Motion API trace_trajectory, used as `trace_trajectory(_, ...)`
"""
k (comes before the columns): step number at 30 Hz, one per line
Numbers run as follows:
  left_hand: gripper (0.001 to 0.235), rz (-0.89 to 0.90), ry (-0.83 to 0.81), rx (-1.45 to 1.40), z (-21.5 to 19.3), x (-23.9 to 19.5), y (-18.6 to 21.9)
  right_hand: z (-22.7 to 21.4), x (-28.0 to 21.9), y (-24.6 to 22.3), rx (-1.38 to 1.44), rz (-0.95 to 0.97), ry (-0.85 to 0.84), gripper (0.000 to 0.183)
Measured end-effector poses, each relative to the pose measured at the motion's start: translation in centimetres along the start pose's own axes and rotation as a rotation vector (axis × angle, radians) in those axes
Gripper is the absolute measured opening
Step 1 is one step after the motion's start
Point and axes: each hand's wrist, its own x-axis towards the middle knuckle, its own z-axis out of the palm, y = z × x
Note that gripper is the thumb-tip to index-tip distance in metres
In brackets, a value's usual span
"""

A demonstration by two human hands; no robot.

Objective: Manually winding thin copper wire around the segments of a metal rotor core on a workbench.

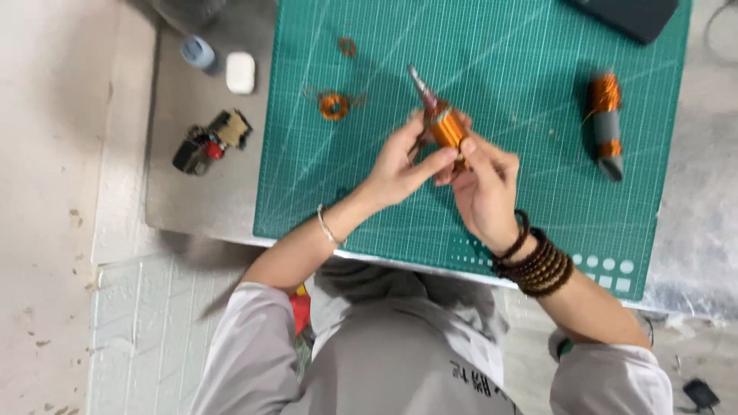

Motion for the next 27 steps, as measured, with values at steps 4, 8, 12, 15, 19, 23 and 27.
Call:
trace_trajectory(4,0.034,-0.037,-0.019,-0.073,-0.1,0.7,0.9,1.3,0.3,-1.0,-0.008,0.000,0.018,0.027)
trace_trajectory(8,0.028,-0.051,0.036,0.057,0.1,0.7,0.4,1.4,0.7,-1.1,-0.074,-0.038,0.010,0.026)
trace_trajectory(12,0.024,-0.069,0.072,0.036,0.1,0.2,0.3,1.3,0.7,-1.0,-0.120,-0.061,-0.011,0.026)
trace_trajectory(15,0.017,-0.001,0.025,0.103,-0.9,0.9,0.6,1.4,0.6,-1.3,-0.182,-0.024,-0.038,0.026)
trace_trajectory(19,0.023,0.004,0.025,0.174,-2.2,0.4,0.4,2.1,0.6,-2.5,-0.218,0.014,-0.071,0.027)
trace_trajectory(23,0.029,0.062,0.001,0.273,-2.7,0.8,0.2,1.6,0.8,-2.1,-0.079,0.113,-0.085,0.027)
trace_trajectory(27,0.031,0.026,0.001,0.274,-2.7,0.8,-0.1,1.3,0.9,-1.7,-0.016,0.149,-0.054,0.026)
